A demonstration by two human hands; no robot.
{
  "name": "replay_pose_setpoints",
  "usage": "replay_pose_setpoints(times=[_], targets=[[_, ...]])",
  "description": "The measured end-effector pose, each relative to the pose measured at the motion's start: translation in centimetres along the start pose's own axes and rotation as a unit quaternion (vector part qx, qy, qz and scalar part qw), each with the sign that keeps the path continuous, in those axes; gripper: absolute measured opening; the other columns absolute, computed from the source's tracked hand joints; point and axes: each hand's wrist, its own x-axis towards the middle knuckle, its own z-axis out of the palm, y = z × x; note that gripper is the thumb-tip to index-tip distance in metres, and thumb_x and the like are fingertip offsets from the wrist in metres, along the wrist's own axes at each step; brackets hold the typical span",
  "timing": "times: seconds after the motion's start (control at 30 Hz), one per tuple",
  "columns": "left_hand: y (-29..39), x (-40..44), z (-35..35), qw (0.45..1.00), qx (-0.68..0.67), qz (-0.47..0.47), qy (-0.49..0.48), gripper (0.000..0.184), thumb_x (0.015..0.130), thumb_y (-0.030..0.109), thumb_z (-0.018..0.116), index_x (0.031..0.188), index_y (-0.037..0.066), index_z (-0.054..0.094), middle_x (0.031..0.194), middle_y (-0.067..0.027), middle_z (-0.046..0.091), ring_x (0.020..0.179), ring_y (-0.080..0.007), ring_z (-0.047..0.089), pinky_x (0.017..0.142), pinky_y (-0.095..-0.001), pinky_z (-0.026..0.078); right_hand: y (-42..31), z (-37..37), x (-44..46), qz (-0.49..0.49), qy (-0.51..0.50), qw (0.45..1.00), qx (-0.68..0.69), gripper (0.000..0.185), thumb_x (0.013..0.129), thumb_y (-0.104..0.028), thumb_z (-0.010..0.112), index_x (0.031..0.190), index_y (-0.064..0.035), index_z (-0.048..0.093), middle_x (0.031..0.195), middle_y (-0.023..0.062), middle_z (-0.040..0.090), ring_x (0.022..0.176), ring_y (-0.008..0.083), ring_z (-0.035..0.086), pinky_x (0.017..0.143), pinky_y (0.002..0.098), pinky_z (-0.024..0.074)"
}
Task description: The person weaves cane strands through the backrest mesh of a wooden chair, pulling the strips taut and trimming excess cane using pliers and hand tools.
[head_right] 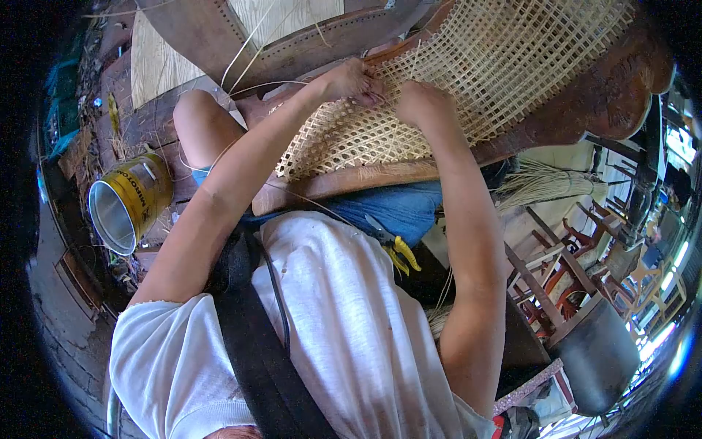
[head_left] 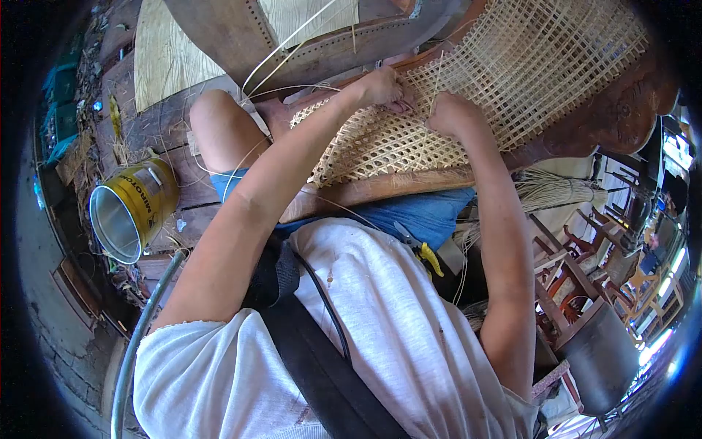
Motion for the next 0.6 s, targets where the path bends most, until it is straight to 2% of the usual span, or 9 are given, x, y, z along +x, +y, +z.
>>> replay_pose_setpoints(times=[0.07,0.2,0.3,0.4,0.47,0.5,0.53,0.57,0.6], targets=[[0.3,-0.4,0.2,0.999,-0.040,-0.002,0.014,0.016,0.085,0.005,0.065,0.091,-0.009,0.069,0.091,-0.0144,0.070,0.080,-0.0175,0.068,0.067,-0.0293,0.059,-0.5,0.3,0.3,0.011,-0.002,1.000,0.002,0.028,0.082,-0.011,0.058,0.108,-0.0033,0.067,0.112,0.0204,0.065,0.106,0.0345,0.063,0.094,0.0452,0.0487],[-0.3,0.2,0.1,0.999,-0.010,-0.035,0.041,0.016,0.086,0.006,0.063,0.090,-0.008,0.069,0.090,-0.0145,0.070,0.079,-0.0194,0.068,0.070,-0.0289,0.060,-1.1,1.8,-0.4,0.016,0.041,0.999,0.017,0.026,0.084,-0.010,0.055,0.106,-0.0009,0.067,0.111,0.0220,0.065,0.105,0.0342,0.064,0.092,0.0435,0.0497],[0.5,0.1,0.4,0.999,0.031,-0.003,0.032,0.015,0.087,0.005,0.062,0.091,-0.006,0.070,0.090,-0.0140,0.070,0.075,-0.0183,0.068,0.066,-0.0291,0.059,-0.8,2.3,-1.2,0.019,0.074,0.996,0.040,0.026,0.085,-0.012,0.056,0.105,-0.0011,0.067,0.110,0.0220,0.066,0.104,0.0345,0.064,0.092,0.0433,0.0497],[1.8,0.2,1.0,0.986,0.165,-0.038,-0.003,0.015,0.084,0.009,0.064,0.093,0.001,0.072,0.089,-0.0124,0.071,0.070,-0.0187,0.067,0.060,-0.0308,0.056,-0.1,2.1,-1.3,0.017,0.076,0.996,0.049,0.028,0.084,-0.018,0.059,0.106,-0.0016,0.066,0.110,0.0211,0.066,0.103,0.0352,0.064,0.092,0.0434,0.0494],[1.3,0.7,1.7,0.919,0.388,0.062,0.044,0.019,0.081,0.018,0.069,0.096,0.008,0.074,0.088,-0.0110,0.072,0.072,-0.0211,0.067,0.064,-0.0346,0.054,0.0,1.7,-0.5,0.018,0.066,0.996,0.055,0.031,0.084,-0.023,0.061,0.106,-0.0016,0.066,0.110,0.0207,0.066,0.104,0.0353,0.064,0.093,0.0432,0.0492],[0.7,0.9,1.5,0.917,0.391,0.064,0.043,0.019,0.081,0.018,0.069,0.096,0.008,0.074,0.088,-0.0110,0.072,0.072,-0.0211,0.067,0.064,-0.0346,0.054,0.0,1.3,0.3,0.039,0.022,0.996,0.073,0.032,0.084,-0.026,0.062,0.105,-0.0019,0.066,0.109,0.0197,0.067,0.104,0.0345,0.064,0.093,0.0429,0.0491],[0.1,1.0,1.1,0.916,0.390,0.089,0.027,0.027,0.078,0.026,0.069,0.098,0.009,0.073,0.093,-0.0135,0.071,0.080,-0.0268,0.067,0.074,-0.0366,0.053,0.1,1.1,0.8,0.062,-0.023,0.994,0.092,0.034,0.084,-0.029,0.063,0.104,-0.0021,0.066,0.109,0.0188,0.067,0.104,0.0337,0.064,0.092,0.0426,0.0490],[0.0,0.9,1.1,0.915,0.388,0.114,0.008,0.035,0.075,0.034,0.069,0.101,0.010,0.072,0.097,-0.0160,0.069,0.087,-0.0325,0.066,0.083,-0.0385,0.052,0.0,1.1,0.9,0.067,-0.020,0.993,0.097,0.034,0.084,-0.029,0.063,0.104,-0.0021,0.066,0.109,0.0188,0.067,0.104,0.0337,0.064,0.092,0.0426,0.0490],[-0.2,0.7,1.1,0.913,0.391,0.117,0.001,0.035,0.075,0.034,0.069,0.101,0.010,0.072,0.097,-0.0160,0.069,0.087,-0.0325,0.066,0.083,-0.0385,0.052,-0.2,1.2,0.9,0.064,0.007,0.996,0.066,0.033,0.084,-0.030,0.063,0.103,-0.0024,0.066,0.109,0.0181,0.067,0.103,0.0328,0.065,0.092,0.0423,0.0489]])
